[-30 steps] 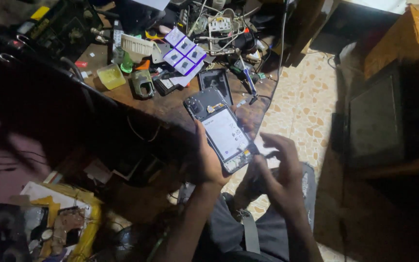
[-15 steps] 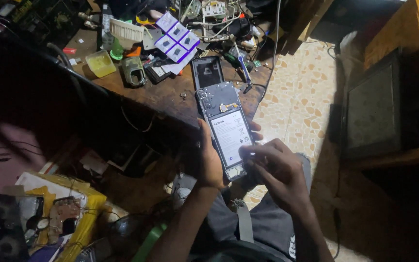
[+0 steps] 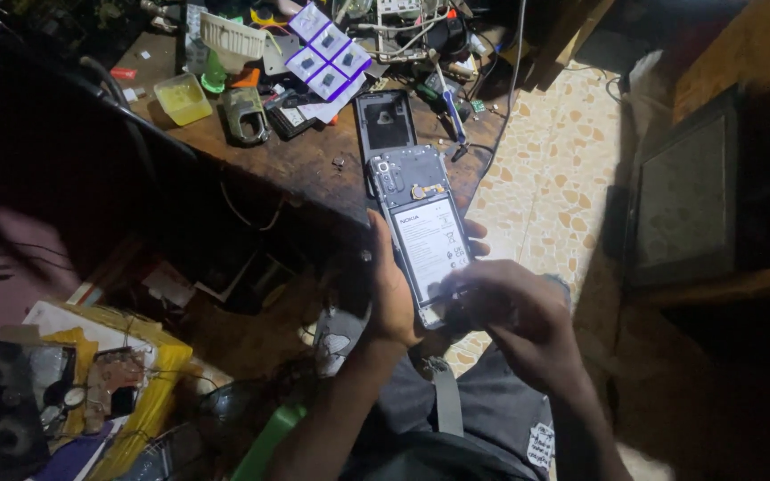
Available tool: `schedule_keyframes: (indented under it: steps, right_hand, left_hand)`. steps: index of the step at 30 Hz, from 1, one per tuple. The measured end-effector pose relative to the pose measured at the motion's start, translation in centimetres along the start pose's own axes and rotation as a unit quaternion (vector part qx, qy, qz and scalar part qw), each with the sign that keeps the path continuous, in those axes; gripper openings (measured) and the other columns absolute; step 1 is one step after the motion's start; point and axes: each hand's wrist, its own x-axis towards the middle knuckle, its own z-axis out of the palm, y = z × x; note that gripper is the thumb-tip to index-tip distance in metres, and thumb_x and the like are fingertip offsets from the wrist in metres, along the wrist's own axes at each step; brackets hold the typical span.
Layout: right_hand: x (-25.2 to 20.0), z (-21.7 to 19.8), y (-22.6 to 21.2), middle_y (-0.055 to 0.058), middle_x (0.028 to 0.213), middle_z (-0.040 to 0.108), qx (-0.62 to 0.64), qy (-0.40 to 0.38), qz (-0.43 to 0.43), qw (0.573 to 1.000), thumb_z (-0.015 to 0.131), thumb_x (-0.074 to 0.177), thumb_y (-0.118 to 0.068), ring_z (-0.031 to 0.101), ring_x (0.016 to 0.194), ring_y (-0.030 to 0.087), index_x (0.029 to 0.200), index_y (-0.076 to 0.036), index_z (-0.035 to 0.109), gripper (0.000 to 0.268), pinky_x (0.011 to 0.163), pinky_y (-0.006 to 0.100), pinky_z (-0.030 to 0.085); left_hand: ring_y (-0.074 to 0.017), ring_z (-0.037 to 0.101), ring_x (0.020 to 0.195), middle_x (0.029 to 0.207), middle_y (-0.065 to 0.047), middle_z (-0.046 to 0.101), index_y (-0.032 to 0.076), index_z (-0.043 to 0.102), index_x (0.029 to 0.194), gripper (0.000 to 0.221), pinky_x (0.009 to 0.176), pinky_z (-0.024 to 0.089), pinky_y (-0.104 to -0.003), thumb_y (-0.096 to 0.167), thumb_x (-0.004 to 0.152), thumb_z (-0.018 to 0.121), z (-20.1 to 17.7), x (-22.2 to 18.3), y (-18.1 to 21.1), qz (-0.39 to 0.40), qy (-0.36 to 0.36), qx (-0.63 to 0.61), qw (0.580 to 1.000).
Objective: Repairing a smartphone by soldering internal components, assembling the frame, and testing the screen and software functions.
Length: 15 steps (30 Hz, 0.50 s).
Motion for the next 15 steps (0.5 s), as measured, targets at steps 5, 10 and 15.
schedule_keyframes:
  steps: [5, 10, 15]
  right_hand:
    - [-1.4, 1.0, -0.7, 0.007, 0.103, 0.072, -0.104, 0.078, 0.068, 0.989, 0.072, 0.098, -0.015, 0.064, 0.087, 0.016, 0.108, -0.01, 0.073, 0.012, 0.069, 0.027, 0.05]
    - [-1.5, 2.6, -2.3, 0.007, 0.102, 0.069, -0.119, 0.103, 0.123, 0.98, 0.08, 0.092, -0.017, 0.067, 0.086, 0.017, 0.106, -0.01, 0.071, 0.018, 0.072, 0.027, 0.055]
    - [-0.9, 3.3, -2.4, 0.007, 0.101, 0.067, -0.104, 0.112, 0.133, 0.979, 0.08, 0.093, -0.02, 0.069, 0.082, 0.014, 0.107, -0.01, 0.072, 0.019, 0.07, 0.025, 0.058]
  left_hand:
    - [-0.0316, 0.069, 0.106, 0.123, -0.022, 0.069, 0.003, 0.053, 0.149, 0.099, 0.092, 0.058, -0.047, 0.085, 0.098, 0.033, 0.3, -0.2, -0.3, 0.018, 0.011, 0.001, 1.0]
    - [-0.0254, 0.067, 0.109, 0.125, -0.016, 0.069, 0.003, 0.049, 0.154, 0.093, 0.094, 0.056, -0.038, 0.078, 0.101, 0.035, 0.4, -0.4, -1.2, 0.098, -0.031, 0.028, 0.994]
    - [-0.0255, 0.066, 0.109, 0.122, -0.016, 0.069, 0.004, 0.049, 0.152, 0.094, 0.097, 0.052, -0.039, 0.08, 0.099, 0.033, 0.8, -0.7, -1.6, 0.136, -0.03, 0.092, 0.986]
